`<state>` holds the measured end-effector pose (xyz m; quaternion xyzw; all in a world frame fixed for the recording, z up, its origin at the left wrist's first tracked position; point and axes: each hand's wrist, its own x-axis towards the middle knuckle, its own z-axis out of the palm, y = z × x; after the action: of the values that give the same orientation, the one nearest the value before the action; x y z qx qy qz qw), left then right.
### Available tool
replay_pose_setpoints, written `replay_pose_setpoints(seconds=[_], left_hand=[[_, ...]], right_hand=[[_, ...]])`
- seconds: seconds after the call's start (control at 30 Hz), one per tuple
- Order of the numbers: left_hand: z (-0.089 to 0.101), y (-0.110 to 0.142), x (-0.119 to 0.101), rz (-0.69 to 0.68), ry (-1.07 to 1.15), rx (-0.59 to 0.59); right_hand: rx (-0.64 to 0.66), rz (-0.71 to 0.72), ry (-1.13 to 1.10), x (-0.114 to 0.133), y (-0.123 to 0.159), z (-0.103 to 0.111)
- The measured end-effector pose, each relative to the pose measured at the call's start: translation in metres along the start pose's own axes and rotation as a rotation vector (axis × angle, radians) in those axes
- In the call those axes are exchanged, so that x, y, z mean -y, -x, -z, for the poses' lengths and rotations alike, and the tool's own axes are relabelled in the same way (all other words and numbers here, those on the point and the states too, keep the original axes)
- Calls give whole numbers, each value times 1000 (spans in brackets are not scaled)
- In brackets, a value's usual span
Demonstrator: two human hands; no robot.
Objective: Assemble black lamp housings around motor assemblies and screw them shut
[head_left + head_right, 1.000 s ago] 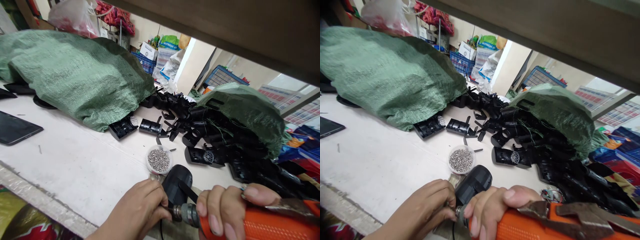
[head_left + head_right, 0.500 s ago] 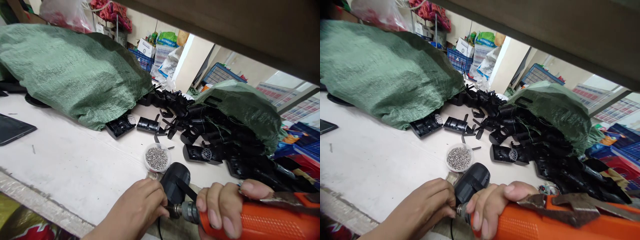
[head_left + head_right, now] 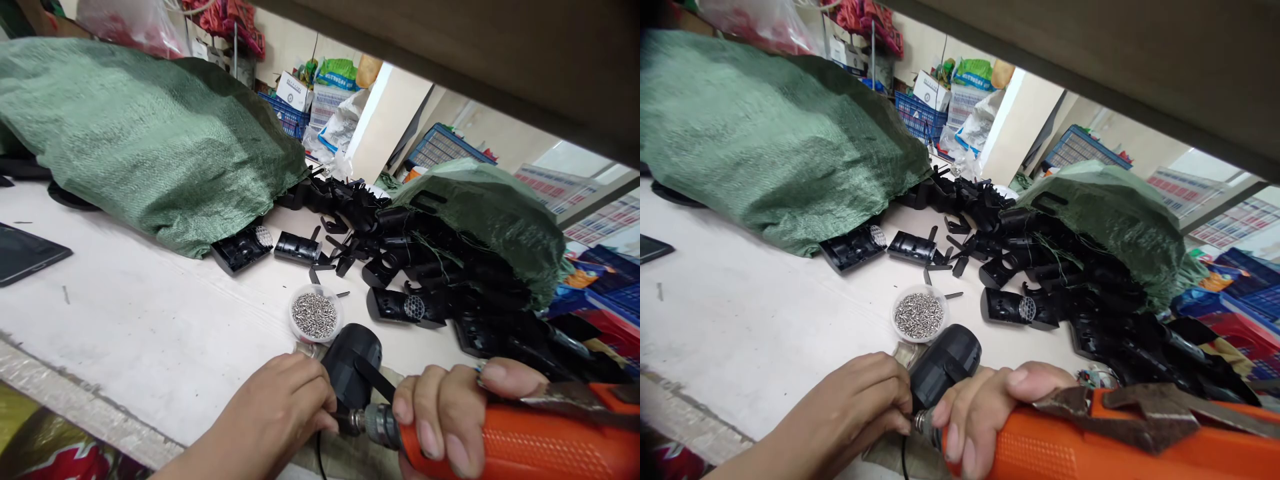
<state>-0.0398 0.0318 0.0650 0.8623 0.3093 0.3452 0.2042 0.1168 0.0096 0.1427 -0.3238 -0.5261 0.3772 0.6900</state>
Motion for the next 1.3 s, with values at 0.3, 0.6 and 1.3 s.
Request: replay_pose_setpoints(seconds=[0.3, 0.6, 1.3], left_hand=[[-14, 5, 1, 100, 65, -123], [-57, 11, 4, 165, 46, -72], [-55, 9, 2, 148, -44, -82]], right_hand=[[-104, 94, -35, 1, -13, 7], [-183, 9, 106, 1, -51, -7], [-154, -27, 135, -6, -45, -7]])
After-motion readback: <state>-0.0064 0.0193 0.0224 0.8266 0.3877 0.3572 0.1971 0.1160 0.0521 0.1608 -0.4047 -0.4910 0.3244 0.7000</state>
